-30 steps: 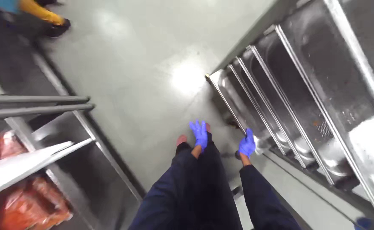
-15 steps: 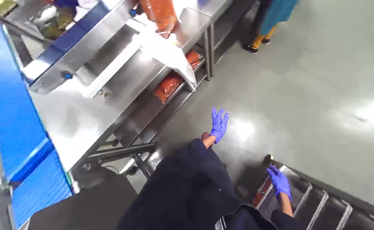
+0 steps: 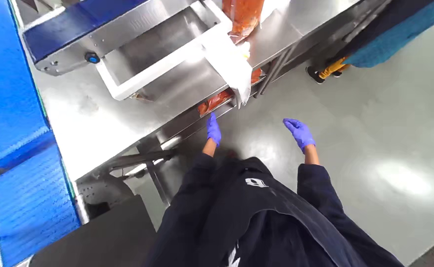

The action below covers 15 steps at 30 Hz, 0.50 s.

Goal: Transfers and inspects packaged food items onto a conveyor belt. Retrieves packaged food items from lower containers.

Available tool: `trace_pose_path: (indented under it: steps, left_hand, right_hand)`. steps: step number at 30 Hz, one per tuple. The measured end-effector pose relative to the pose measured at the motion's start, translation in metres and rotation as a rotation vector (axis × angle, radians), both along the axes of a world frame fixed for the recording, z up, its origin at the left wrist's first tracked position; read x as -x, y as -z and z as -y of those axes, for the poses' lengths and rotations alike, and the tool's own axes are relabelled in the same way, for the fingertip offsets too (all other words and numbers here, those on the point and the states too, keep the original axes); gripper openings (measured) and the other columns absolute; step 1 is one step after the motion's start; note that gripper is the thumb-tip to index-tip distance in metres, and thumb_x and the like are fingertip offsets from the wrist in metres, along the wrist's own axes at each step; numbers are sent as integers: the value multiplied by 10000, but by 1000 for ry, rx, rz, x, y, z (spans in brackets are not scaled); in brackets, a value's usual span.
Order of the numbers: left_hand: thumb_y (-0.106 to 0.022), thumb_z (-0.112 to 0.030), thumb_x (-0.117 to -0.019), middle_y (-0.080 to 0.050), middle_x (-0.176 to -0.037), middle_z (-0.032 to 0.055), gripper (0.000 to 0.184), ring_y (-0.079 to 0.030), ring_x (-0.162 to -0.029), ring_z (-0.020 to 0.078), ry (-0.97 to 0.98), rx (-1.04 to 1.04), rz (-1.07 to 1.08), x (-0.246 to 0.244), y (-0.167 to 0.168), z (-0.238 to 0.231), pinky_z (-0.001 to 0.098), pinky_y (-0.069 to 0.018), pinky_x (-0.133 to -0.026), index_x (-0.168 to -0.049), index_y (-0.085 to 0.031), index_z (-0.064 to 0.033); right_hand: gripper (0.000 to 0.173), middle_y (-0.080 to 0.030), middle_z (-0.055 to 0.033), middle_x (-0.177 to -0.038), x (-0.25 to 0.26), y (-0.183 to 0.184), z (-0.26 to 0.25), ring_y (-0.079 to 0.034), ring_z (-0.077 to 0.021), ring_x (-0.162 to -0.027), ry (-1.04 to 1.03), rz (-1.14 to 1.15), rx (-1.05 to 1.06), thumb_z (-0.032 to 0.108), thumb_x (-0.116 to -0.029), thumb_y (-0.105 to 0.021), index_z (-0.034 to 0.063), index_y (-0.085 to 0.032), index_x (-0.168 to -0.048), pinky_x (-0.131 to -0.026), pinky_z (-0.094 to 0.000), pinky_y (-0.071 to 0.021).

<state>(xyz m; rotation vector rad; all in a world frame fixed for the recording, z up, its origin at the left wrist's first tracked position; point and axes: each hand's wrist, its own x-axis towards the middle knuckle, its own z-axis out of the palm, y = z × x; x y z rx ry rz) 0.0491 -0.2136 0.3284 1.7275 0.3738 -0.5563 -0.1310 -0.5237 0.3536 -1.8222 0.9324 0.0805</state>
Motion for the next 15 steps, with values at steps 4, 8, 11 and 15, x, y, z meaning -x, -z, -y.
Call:
trace_pose_path:
  steps: [4, 8, 11, 15]
  left_hand:
    - [-218, -419, -1123, -296, -1666, 105, 577, -249, -1544, 268, -137, 44, -99, -9, 26, -8, 598, -240, -1220, -1588, -348, -103]
    - [-175, -395, -1128, -291, -1664, 133, 581, -254, -1544, 286, -275, -18, -168, 1, 42, -10, 602, -244, -1223, -1587, -336, -77]
    - [-160, -410, -1124, -348, -1632, 150, 599, -309, -1515, 296, -488, -54, -200, 18, 56, -9, 598, -298, -1190, -1560, -387, -67]
    - [-212, -452, -1119, -363, -1617, 171, 615, -367, -1478, 307, -834, 83, -256, 56, 62, -3, 559, -335, -1177, -1546, -400, -52]
  right_hand:
    - [391, -691, -84, -1297, -71, 15, -9, -636, -161, -1219, -268, -109, -133, 342, -1018, -629, 90, -673, -1314, -1064, -395, -497]
    - [554, -642, -88, -1385, -145, 44, -20, -601, -203, -1285, -635, -270, -162, 426, -955, -693, 126, -607, -1412, -1105, -455, -474]
    - [721, -533, -117, -1516, -209, 61, -47, -498, -275, -1405, -945, -344, -86, 522, -926, -690, 136, -507, -1507, -1164, -536, -395]
    - [869, -502, -229, -1507, -267, 90, -84, -509, -404, -1361, -1036, -342, 17, 534, -881, -743, 104, -411, -1558, -1102, -619, -415]
